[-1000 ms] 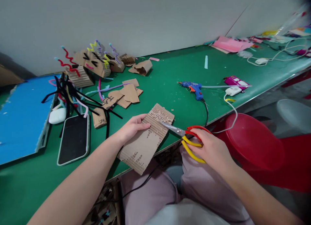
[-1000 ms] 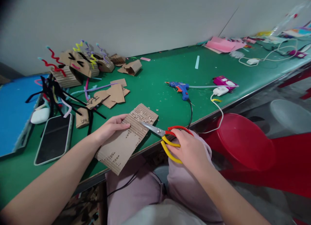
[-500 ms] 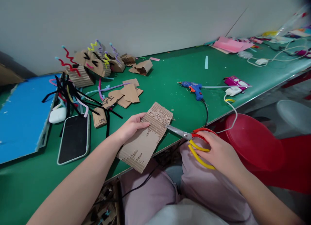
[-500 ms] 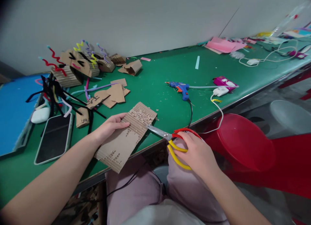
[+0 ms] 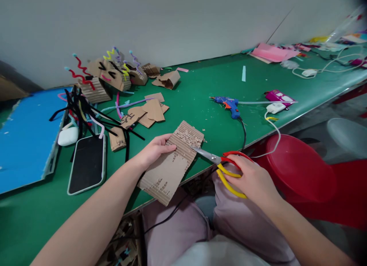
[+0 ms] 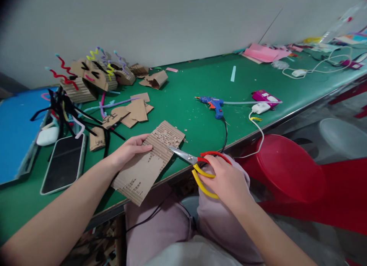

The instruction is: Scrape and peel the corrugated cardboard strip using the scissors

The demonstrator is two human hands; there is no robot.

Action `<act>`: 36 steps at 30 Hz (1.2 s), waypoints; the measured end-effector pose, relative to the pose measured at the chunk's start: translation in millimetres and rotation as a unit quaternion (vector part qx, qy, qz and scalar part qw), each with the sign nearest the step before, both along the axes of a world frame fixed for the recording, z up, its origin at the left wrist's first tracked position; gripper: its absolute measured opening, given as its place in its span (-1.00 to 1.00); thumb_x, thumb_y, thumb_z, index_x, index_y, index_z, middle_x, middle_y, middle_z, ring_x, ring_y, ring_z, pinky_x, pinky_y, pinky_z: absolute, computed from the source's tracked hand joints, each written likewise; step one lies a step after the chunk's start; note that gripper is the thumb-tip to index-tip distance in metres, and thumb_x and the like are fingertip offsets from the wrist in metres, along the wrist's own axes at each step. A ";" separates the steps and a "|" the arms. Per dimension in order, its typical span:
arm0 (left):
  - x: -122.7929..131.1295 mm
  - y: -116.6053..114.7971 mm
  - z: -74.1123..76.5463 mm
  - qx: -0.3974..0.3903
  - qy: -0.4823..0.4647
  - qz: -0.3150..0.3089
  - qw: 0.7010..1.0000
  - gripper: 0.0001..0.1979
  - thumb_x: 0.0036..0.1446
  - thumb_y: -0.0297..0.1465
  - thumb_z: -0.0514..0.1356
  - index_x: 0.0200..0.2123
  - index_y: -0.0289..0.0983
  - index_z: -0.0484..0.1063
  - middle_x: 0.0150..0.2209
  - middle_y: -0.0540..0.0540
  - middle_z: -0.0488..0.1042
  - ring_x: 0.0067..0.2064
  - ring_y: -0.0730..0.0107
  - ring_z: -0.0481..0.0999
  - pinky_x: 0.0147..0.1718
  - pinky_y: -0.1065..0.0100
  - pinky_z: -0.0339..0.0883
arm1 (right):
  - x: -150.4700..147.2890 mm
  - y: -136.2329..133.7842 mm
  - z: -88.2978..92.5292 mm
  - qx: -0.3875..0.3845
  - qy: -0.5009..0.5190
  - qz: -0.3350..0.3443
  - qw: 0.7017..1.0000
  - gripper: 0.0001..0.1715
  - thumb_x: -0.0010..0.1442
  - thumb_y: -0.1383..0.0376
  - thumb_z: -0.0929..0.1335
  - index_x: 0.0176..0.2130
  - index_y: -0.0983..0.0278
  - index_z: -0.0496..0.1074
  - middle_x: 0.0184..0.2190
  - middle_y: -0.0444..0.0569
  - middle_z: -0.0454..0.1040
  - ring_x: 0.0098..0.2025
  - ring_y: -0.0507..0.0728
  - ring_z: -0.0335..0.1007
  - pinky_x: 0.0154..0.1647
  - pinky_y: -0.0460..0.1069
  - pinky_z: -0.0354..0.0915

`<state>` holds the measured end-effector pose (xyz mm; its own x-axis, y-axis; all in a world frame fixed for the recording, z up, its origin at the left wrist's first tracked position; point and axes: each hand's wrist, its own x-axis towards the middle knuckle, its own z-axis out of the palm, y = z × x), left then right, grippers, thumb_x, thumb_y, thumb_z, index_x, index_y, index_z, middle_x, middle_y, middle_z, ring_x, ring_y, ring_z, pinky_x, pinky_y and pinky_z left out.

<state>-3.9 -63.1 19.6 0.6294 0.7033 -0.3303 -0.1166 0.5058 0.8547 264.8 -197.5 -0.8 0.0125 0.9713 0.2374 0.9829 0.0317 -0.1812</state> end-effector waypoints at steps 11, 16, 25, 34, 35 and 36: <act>-1.0 0.8 -1.5 0.009 -0.003 -0.001 1.000 -0.60 -0.05 -0.44 0.28 -0.07 -0.36 0.41 -0.17 -0.26 0.55 -0.23 0.12 0.56 -0.20 0.20 0.38 | -1.6 1.8 -0.3 -0.002 0.008 -0.003 1.000 -0.54 -0.02 0.05 0.36 -0.10 0.12 0.38 -0.24 -0.09 0.54 -0.26 0.16 0.48 -0.35 0.00 0.36; -1.3 0.6 -3.2 0.008 -0.005 -0.002 1.000 -0.57 -0.04 -0.43 0.29 -0.05 -0.36 0.40 -0.16 -0.27 0.54 -0.21 0.10 0.56 -0.19 0.19 0.38 | -2.9 3.6 1.6 -0.005 0.017 0.000 1.000 -0.55 0.00 0.05 0.35 -0.10 0.12 0.38 -0.25 -0.08 0.53 -0.25 0.16 0.47 -0.34 0.00 0.35; 0.3 0.1 -1.4 0.009 0.011 -0.005 1.000 -0.58 -0.02 -0.44 0.28 -0.04 -0.34 0.40 -0.21 -0.22 0.56 -0.27 0.18 0.57 -0.22 0.21 0.38 | -10.2 7.8 4.8 -0.008 0.005 -0.015 1.000 -0.54 0.00 0.00 0.34 -0.10 0.09 0.39 -0.32 -0.09 0.53 -0.33 0.14 0.47 -0.47 -0.03 0.30; 3.6 -3.2 3.0 -0.004 0.024 -0.023 0.999 -0.60 -0.04 -0.43 0.28 -0.07 -0.33 0.41 -0.21 -0.21 0.56 -0.25 0.14 0.56 -0.24 0.20 0.37 | -16.5 15.6 14.5 -0.005 0.033 -0.011 0.999 -0.55 -0.01 0.08 0.36 -0.09 0.12 0.36 -0.22 -0.11 0.53 -0.31 0.13 0.48 -0.42 -0.03 0.35; 3.6 -2.8 2.6 -0.003 0.021 -0.018 1.000 -0.59 -0.04 -0.44 0.28 -0.06 -0.34 0.41 -0.20 -0.21 0.56 -0.25 0.14 0.56 -0.23 0.19 0.37 | -14.4 15.0 15.3 -0.010 0.041 -0.014 0.999 -0.51 -0.02 0.07 0.36 -0.08 0.14 0.35 -0.18 -0.09 0.51 -0.27 0.15 0.48 -0.37 -0.02 0.37; 3.6 -2.4 2.1 -0.002 0.016 -0.011 1.000 -0.59 -0.05 -0.44 0.28 -0.06 -0.34 0.41 -0.20 -0.22 0.56 -0.24 0.14 0.56 -0.22 0.19 0.37 | -11.9 14.0 15.8 -0.015 0.047 -0.013 0.999 -0.48 -0.03 0.05 0.37 -0.07 0.16 0.34 -0.16 -0.07 0.50 -0.24 0.17 0.48 -0.33 -0.01 0.38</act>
<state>-0.4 -65.5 21.6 0.6343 0.6873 -0.3540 -0.0774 0.5120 0.8555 252.9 -183.5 15.1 0.0586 0.9770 0.2052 0.9621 -0.0005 -0.2725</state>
